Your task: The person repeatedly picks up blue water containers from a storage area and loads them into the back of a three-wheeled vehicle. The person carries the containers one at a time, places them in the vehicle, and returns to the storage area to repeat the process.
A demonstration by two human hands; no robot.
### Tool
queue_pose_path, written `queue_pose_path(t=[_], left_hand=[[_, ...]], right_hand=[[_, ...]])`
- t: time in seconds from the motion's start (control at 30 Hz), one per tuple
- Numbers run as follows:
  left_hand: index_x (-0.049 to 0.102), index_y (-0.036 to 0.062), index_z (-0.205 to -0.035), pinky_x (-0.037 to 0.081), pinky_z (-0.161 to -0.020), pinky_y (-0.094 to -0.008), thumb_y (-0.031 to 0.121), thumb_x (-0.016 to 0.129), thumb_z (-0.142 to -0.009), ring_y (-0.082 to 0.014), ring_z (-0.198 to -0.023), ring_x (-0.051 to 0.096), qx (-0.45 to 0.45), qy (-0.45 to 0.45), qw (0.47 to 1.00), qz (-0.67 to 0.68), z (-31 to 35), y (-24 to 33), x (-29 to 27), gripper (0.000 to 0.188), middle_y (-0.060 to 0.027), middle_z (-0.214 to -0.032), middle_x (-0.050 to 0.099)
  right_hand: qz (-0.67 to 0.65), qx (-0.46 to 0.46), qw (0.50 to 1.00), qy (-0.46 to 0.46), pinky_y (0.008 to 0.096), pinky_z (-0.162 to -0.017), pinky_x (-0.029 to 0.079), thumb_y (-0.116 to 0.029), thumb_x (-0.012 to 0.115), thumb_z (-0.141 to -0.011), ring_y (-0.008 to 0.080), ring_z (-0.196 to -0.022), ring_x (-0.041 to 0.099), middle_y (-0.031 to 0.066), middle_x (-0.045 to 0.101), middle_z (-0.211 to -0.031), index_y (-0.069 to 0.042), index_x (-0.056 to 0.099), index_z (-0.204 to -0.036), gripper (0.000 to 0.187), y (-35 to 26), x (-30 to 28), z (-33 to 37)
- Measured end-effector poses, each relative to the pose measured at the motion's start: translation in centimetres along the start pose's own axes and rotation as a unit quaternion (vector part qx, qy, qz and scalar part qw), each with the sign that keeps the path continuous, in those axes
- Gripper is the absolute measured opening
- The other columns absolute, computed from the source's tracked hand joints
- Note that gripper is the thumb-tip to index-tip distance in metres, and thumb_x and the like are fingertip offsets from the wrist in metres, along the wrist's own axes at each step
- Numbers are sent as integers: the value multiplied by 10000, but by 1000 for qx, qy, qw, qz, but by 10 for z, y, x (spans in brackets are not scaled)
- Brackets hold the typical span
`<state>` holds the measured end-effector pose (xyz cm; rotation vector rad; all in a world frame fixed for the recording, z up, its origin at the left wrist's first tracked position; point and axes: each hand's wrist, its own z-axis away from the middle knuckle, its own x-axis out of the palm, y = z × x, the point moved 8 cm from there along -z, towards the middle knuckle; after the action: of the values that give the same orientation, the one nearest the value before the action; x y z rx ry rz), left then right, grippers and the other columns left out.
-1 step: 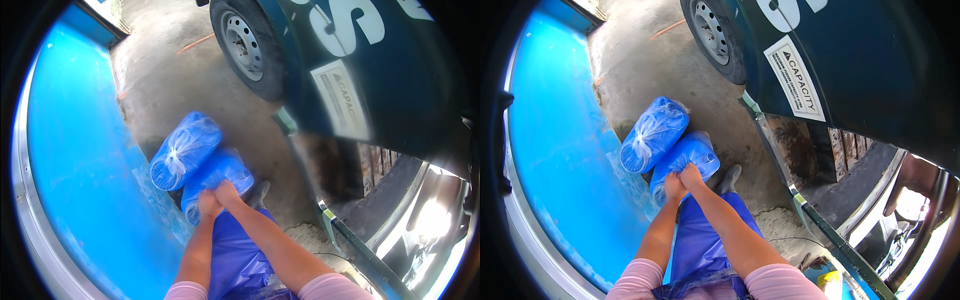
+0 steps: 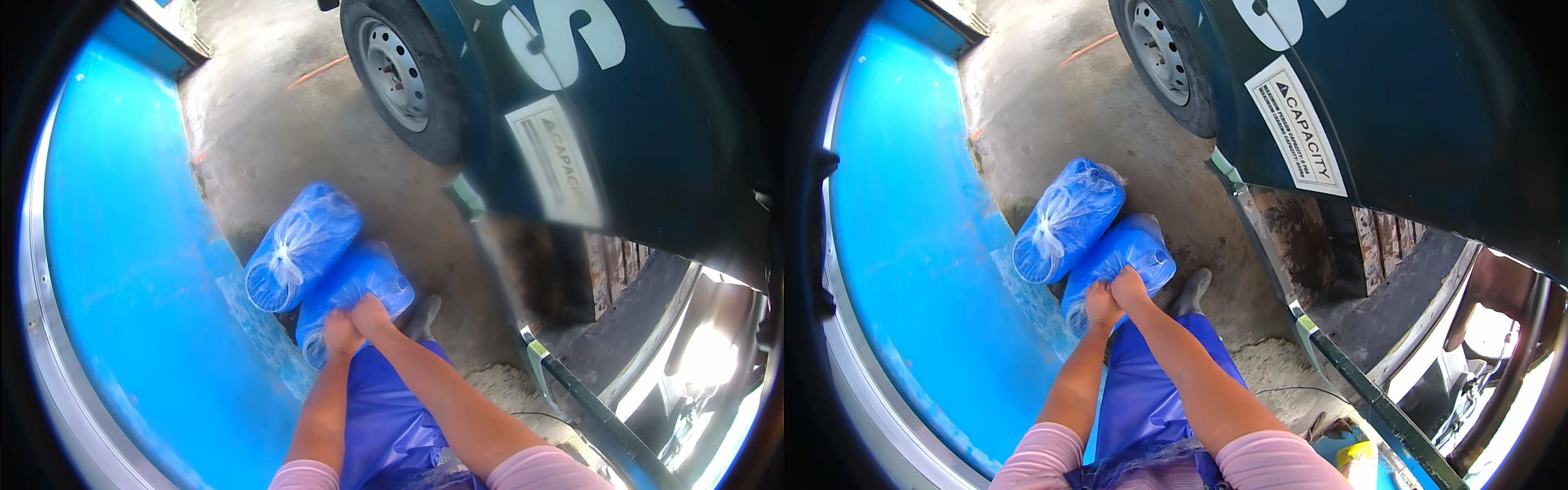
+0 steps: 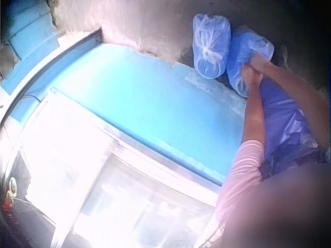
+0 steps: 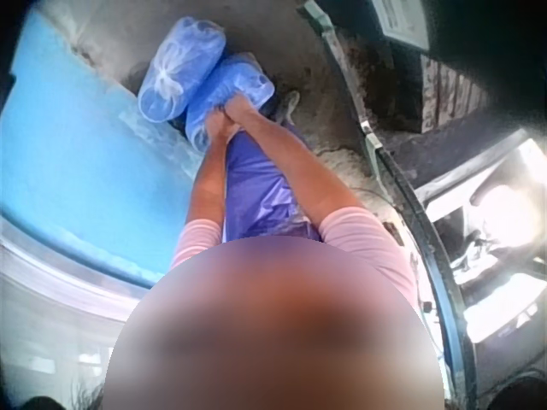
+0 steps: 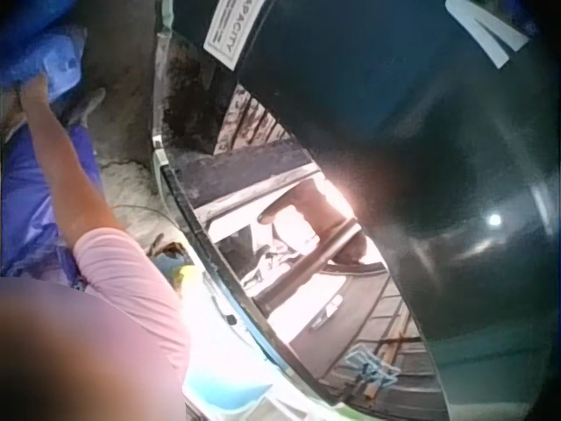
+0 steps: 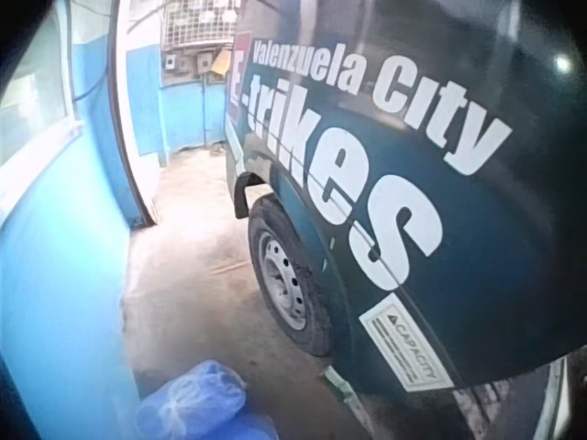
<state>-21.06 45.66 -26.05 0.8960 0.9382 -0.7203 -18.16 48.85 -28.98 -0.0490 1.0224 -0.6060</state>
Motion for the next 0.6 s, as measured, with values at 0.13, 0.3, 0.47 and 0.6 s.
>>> queue_pose_path(t=[0.13, 0.3, 0.47, 0.6], left_hand=[[552, 87, -677, 403, -687, -416, 289, 651, -595, -298, -778, 528, -5, 13, 1000, -6, 0, -1, 2, 240, -89, -738, 557], [541, 91, -673, 399, -679, -411, 267, 639, -602, -295, -773, 521, -2, 39, 999, 6, -8, 2, -2, 213, -85, -728, 548], [541, 90, -675, 400, -682, -405, 260, 632, -613, -291, -772, 522, -6, 42, 999, 6, -7, 1, -3, 202, -83, -730, 548], [542, 90, -682, 402, -686, -402, 266, 629, -619, -289, -769, 524, -2, 48, 999, 2, -7, 0, -2, 206, -84, -736, 553]], right_hand=[[8, -1, 1000, -6, 313, -807, 363, -172, 528, -760, 171, -852, 572, 14, 656, -782, -151, 677, -710, 158, 0, 1, -2], [20, 3, 1000, -4, 316, -818, 363, -214, 506, -780, 168, -836, 585, 13, 664, -771, -165, 684, -711, 198, 5, 3, -9], [20, 10, 1000, 17, 314, -821, 363, -215, 504, -780, 173, -839, 587, 16, 665, -774, -164, 686, -706, 202, 5, 3, -9], [16, 23, 1000, 4, 314, -832, 361, -212, 504, -780, 177, -864, 582, 19, 665, -784, -160, 687, -710, 202, 6, 5, -10]])
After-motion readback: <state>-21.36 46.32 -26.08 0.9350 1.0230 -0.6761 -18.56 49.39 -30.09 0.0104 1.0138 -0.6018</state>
